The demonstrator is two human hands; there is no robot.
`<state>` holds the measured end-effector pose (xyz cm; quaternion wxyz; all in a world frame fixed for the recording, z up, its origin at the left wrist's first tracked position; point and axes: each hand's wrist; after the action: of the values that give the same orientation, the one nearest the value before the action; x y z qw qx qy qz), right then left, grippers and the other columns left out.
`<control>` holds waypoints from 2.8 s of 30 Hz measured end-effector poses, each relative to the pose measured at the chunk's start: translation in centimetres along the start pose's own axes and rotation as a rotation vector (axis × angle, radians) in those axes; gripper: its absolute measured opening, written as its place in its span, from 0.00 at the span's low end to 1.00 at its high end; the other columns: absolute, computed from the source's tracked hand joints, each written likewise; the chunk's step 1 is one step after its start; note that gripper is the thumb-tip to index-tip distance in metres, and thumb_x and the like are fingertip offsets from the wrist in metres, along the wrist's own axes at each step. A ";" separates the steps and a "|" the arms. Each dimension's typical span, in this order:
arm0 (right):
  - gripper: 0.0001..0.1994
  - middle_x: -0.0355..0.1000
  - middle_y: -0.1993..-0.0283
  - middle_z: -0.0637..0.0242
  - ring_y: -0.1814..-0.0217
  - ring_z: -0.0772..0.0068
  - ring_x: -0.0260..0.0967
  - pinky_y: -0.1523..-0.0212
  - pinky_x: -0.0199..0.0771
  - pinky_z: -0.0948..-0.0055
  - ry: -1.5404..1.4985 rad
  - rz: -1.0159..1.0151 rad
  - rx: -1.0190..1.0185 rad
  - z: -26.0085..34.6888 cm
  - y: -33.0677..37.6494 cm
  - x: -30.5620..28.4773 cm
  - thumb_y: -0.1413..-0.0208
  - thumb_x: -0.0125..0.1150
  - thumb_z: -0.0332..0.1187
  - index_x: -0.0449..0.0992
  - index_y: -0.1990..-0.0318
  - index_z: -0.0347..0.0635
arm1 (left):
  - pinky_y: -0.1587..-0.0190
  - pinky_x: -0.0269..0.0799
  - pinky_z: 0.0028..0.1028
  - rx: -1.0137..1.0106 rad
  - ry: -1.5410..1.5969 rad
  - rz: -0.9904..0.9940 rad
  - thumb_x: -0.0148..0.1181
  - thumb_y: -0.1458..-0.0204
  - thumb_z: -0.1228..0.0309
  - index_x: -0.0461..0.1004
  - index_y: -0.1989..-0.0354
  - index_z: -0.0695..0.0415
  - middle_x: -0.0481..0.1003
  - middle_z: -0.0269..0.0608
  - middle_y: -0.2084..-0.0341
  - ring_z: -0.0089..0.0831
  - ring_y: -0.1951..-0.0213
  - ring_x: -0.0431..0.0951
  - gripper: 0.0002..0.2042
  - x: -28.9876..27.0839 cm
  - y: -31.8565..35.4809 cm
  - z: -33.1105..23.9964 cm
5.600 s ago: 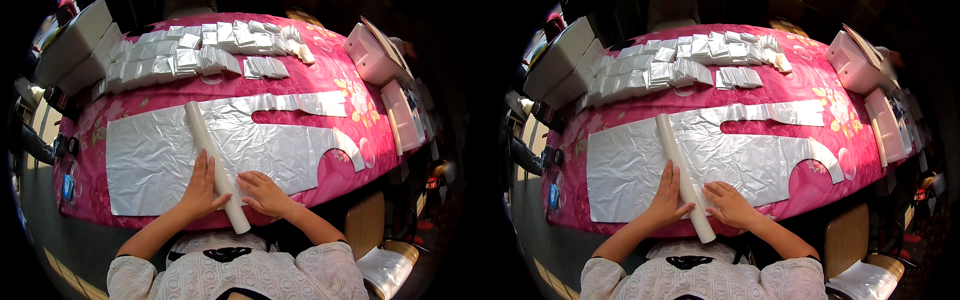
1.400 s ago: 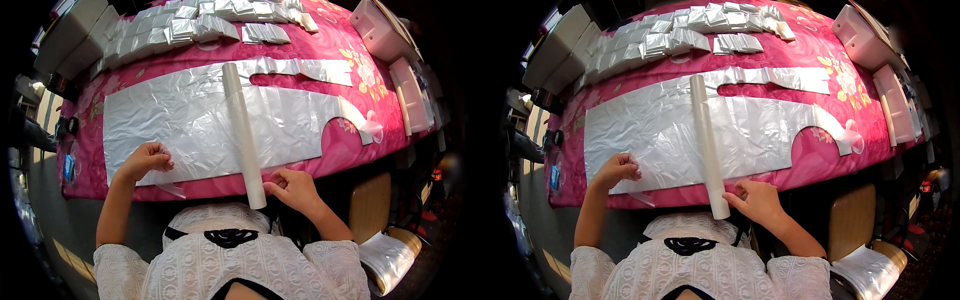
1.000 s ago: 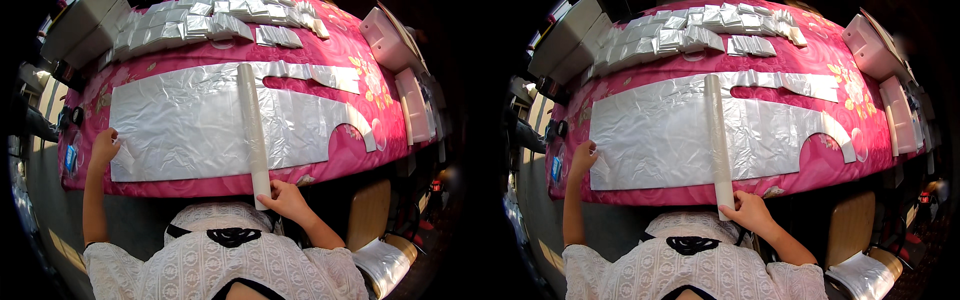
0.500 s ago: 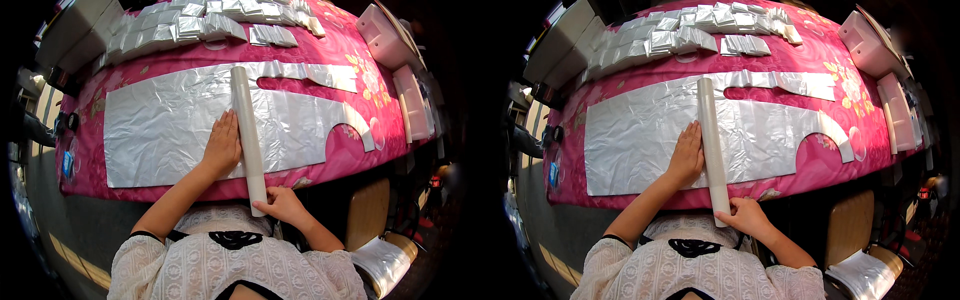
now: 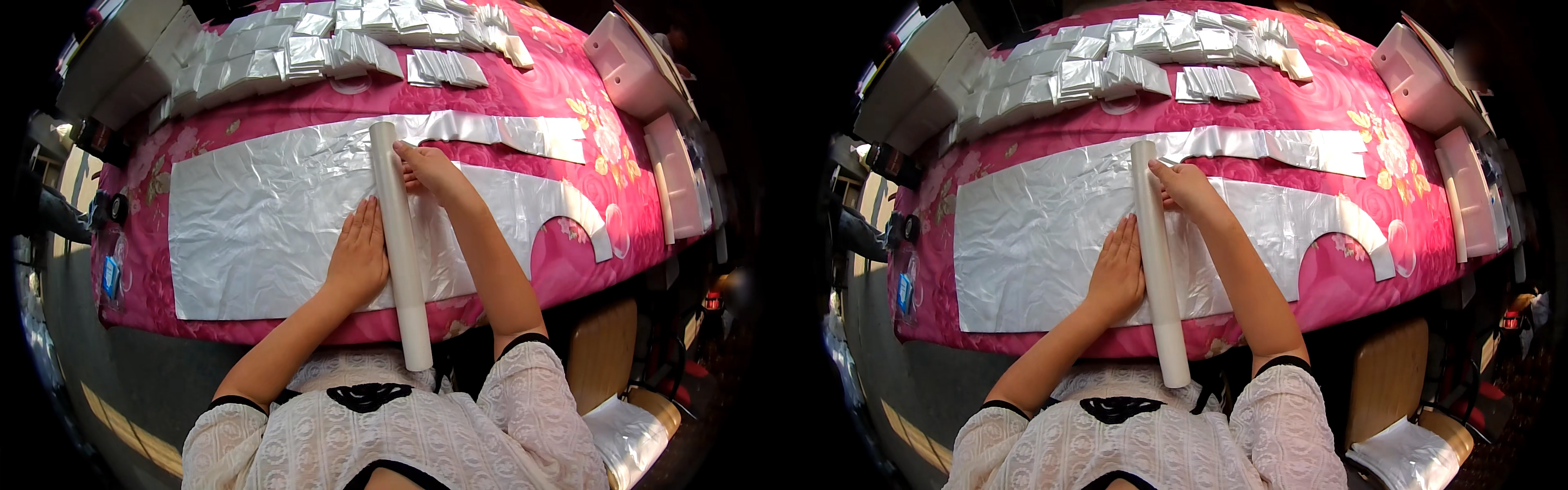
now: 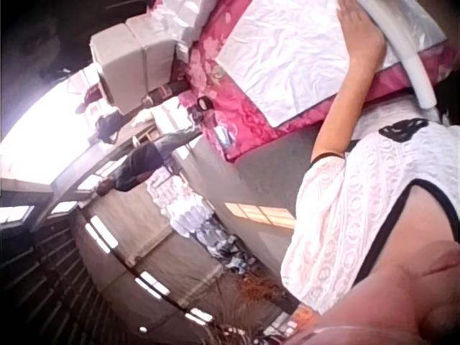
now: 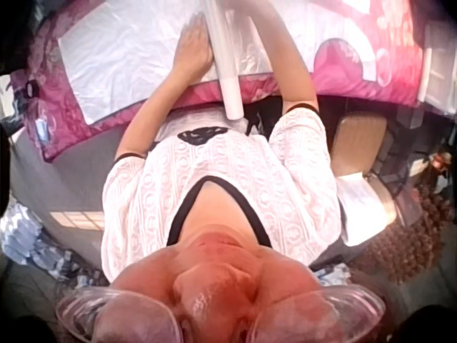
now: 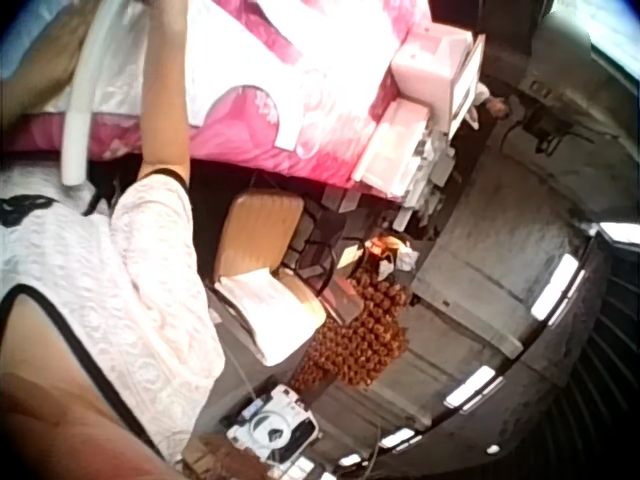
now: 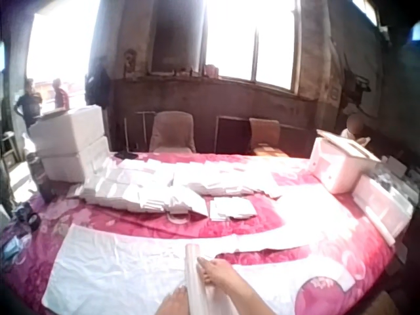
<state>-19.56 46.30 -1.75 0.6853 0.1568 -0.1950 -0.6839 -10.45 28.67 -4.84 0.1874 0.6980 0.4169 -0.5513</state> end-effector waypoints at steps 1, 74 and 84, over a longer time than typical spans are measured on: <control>0.18 0.71 0.71 0.66 0.71 0.77 0.69 0.68 0.72 0.80 -0.114 -0.012 -0.094 -0.1 -1.4 0.0 0.45 0.55 0.47 0.71 0.67 0.37 | 0.35 0.39 0.39 0.007 -0.009 -0.002 0.39 0.50 0.70 0.49 0.41 0.74 0.51 0.61 0.39 0.48 0.35 0.47 0.28 0.1 -0.1 0.0; 0.30 0.53 0.35 0.58 0.32 0.52 0.45 0.34 0.43 0.58 1.236 0.574 -1.093 -4.4 10.5 8.8 0.46 0.46 0.51 0.60 0.41 0.39 | 0.51 0.67 0.28 -0.687 1.567 -0.409 0.47 0.44 0.66 0.66 0.53 0.64 0.70 0.42 0.57 0.33 0.52 0.70 0.15 -10.5 -3.0 13.7; 0.19 0.64 0.45 0.57 0.42 0.55 0.60 0.44 0.59 0.59 0.741 0.748 -1.294 0.3 8.8 19.4 0.48 0.54 0.37 0.68 0.50 0.41 | 0.54 0.66 0.24 -0.866 1.203 -0.486 0.41 0.41 0.68 0.66 0.51 0.62 0.70 0.41 0.55 0.26 0.55 0.71 0.15 -16.5 21.2 14.8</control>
<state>-12.26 27.12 3.76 0.8418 -0.1282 0.4353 -0.2924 -3.50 -0.52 1.49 0.0588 0.6308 0.7661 0.1085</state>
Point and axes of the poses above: each hand's wrist, its own y-axis away from the middle knuckle, its own x-axis out of the palm, z = x × y
